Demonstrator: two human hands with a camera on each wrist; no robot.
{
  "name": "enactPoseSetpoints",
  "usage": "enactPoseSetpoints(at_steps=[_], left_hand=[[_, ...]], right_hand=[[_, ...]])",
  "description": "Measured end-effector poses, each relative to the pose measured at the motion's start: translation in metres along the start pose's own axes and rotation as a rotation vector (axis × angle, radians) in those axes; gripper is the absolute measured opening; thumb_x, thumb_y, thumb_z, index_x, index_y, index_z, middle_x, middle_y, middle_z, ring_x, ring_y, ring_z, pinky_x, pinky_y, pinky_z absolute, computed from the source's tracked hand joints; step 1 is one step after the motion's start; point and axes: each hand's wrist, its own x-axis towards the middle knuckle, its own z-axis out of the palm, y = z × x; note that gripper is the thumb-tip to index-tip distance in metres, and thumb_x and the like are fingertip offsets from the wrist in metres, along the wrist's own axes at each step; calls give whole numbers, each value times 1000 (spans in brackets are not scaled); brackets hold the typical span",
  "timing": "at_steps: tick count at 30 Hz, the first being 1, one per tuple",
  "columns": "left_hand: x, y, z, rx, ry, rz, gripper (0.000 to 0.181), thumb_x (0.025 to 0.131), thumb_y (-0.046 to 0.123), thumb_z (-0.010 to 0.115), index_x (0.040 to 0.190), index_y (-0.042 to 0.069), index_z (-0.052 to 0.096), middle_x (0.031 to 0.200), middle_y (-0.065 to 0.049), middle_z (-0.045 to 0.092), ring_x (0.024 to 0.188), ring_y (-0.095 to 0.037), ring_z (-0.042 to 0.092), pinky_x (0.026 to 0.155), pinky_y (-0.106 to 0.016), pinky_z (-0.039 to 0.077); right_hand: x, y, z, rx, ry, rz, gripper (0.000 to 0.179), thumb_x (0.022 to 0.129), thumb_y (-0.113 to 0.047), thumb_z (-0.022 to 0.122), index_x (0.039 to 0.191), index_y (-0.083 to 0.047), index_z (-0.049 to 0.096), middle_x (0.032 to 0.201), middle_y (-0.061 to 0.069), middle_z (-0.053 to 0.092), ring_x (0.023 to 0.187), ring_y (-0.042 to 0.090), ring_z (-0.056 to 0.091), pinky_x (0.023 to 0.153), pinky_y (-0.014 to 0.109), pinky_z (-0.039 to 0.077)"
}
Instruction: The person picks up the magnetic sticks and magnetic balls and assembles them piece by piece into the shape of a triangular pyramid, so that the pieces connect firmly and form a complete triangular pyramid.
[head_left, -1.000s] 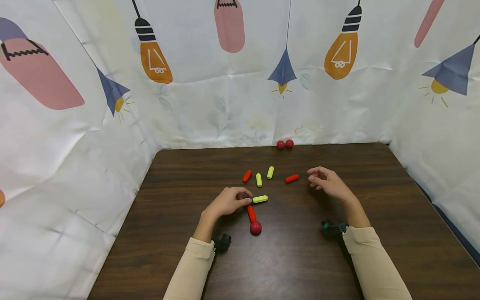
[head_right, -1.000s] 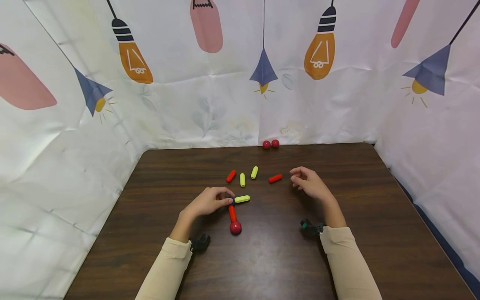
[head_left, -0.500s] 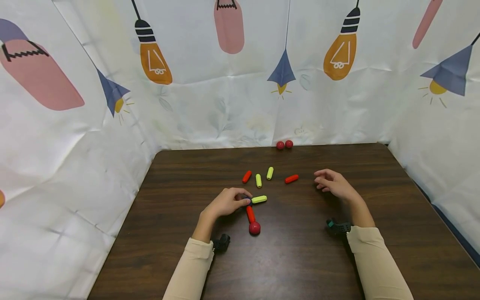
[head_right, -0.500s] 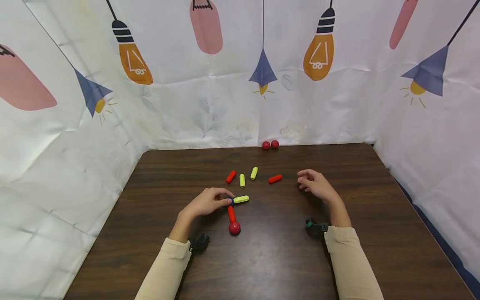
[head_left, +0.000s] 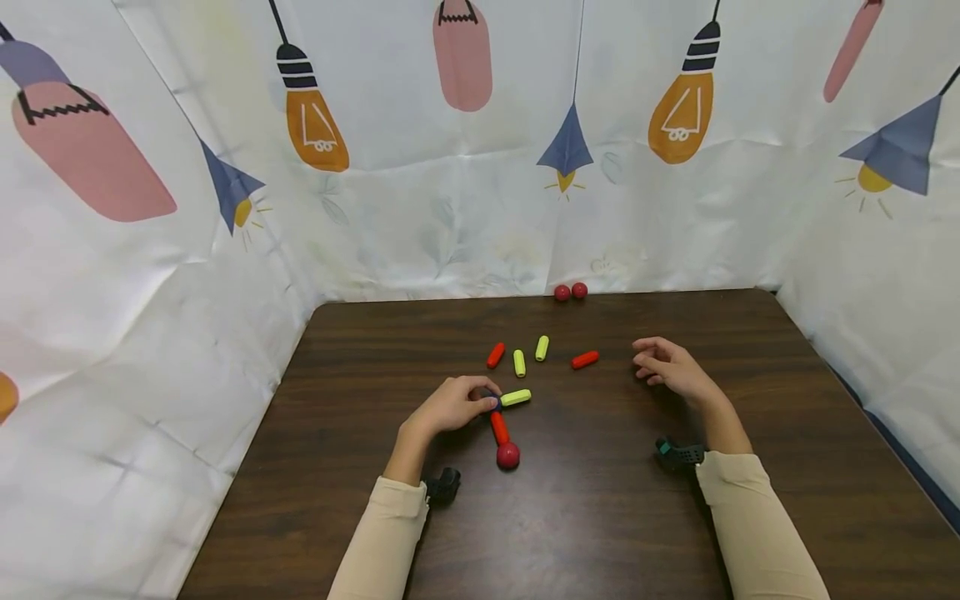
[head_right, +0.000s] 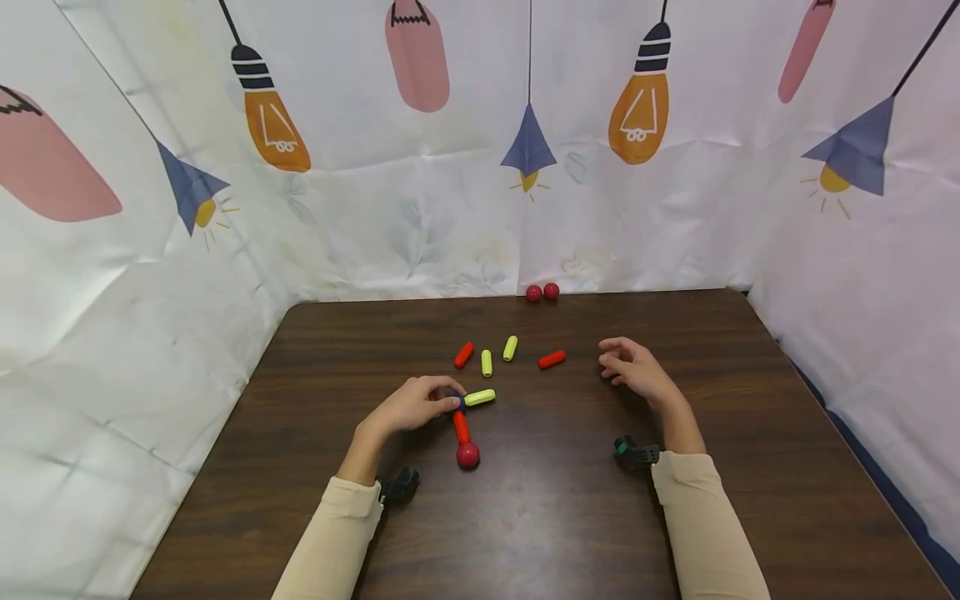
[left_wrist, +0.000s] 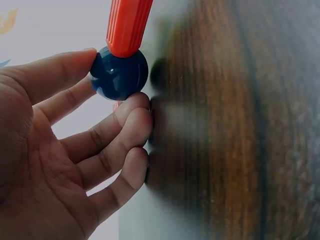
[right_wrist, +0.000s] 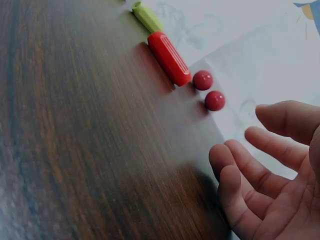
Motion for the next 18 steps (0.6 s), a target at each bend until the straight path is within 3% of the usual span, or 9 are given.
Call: enactPoseSetpoints(at_steps=[5,12,15,18], left_hand=[[-1,-2,0,-10,-5,-9,18,101,29,65,117,24,72,79,2,62,65,-14,54,62,-29,45],[-1,-3,-1,-19,-7,-10,18,101,29,64,117,24,71,80,1,63,66,-14,54,63,-30,45],[-2,-3,-1,-20,-11,-12,18,101,29,64,117,24,71,82,0,64,67,-15,55,64,-30,45],[-2,-3,-1,-17,-10,-13,18,101,30,64,117,24,71,82,0,64,67,-15,55,63,-30,45]], right_hand=[[9,-1,3,11,19,-23,56,106,-30,58,150,1,40,119,15,56,96,15,67,80,30,57],[41,-15,1,-12,21,-39,60,105,-32,58,153,-1,37,122,13,53,98,16,68,85,33,57],[54,-26,-2,-37,16,-19,60,106,-32,57,154,-3,37,123,13,53,104,25,68,89,38,57],[65,-45,-3,-51,4,7,57,107,-26,56,155,-3,36,127,18,53,113,41,64,97,48,55]])
